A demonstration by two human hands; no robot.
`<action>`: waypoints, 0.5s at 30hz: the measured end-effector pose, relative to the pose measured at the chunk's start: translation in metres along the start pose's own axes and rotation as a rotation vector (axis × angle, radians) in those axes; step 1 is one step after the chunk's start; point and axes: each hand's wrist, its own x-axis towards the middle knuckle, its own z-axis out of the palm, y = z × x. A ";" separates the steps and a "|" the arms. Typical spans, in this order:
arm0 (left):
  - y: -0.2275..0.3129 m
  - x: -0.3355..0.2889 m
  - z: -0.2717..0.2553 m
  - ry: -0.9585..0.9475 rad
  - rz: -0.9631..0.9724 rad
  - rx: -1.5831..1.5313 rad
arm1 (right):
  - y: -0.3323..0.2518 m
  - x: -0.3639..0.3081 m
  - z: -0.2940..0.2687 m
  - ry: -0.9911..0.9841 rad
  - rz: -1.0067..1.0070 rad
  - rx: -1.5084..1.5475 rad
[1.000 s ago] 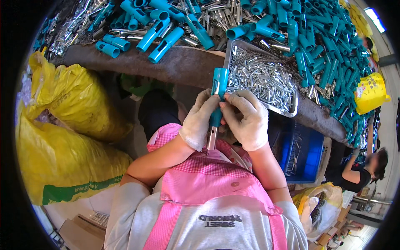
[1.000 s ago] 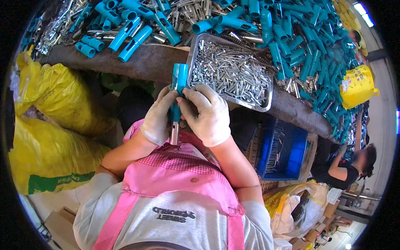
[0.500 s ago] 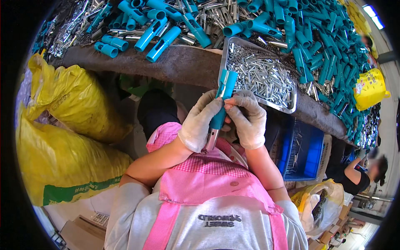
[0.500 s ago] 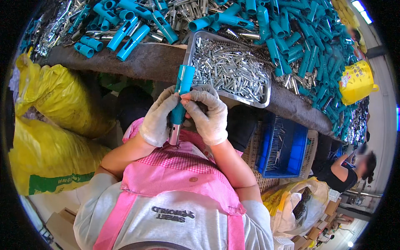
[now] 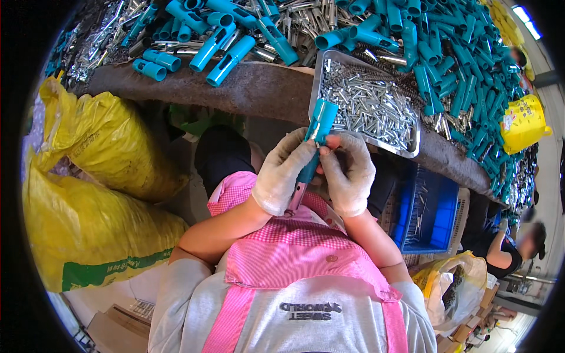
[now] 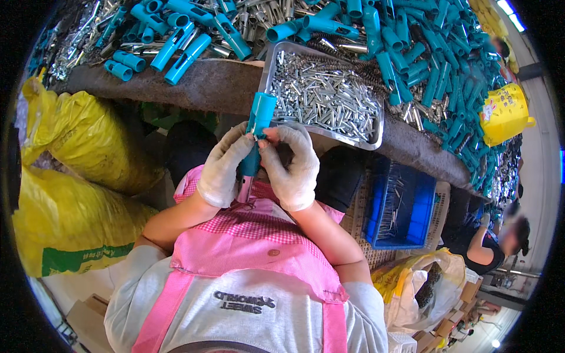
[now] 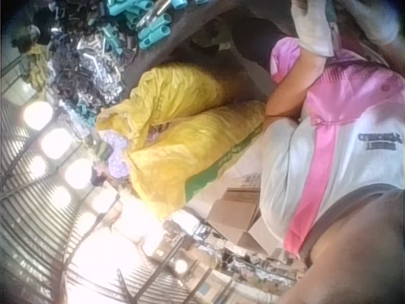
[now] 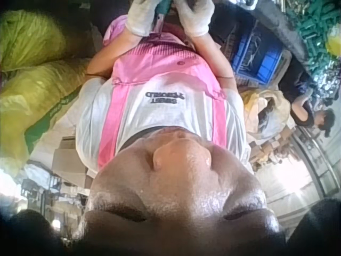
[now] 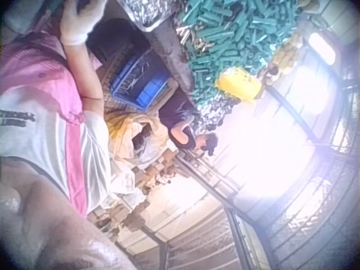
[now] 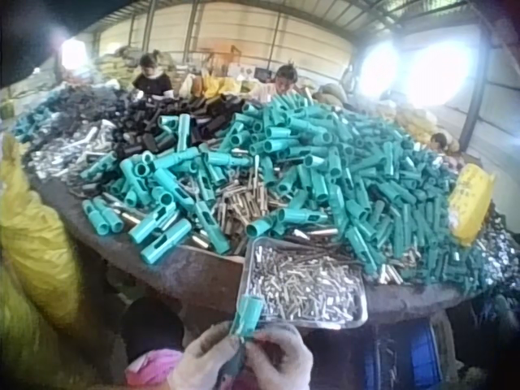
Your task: Assembling plastic sleeves with metal rods and springs at a factory workbench.
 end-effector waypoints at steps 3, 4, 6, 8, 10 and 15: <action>0.000 0.000 -0.005 0.007 -0.004 0.028 | 0.001 0.006 -0.005 -0.052 -0.210 -0.137; 0.000 0.000 -0.007 0.016 -0.021 0.036 | 0.001 0.007 -0.008 -0.130 -0.335 -0.225; 0.000 0.000 -0.008 0.016 -0.030 0.004 | -0.005 0.007 -0.006 -0.149 -0.267 -0.242; 0.001 -0.001 -0.009 0.015 -0.041 -0.027 | -0.003 0.007 -0.004 -0.131 -0.307 -0.312; 0.003 -0.004 -0.006 0.017 -0.059 -0.052 | -0.003 0.001 -0.005 -0.107 -0.289 -0.330; -0.002 -0.005 -0.001 0.111 0.049 0.224 | 0.000 -0.002 -0.010 -0.105 -0.022 -0.001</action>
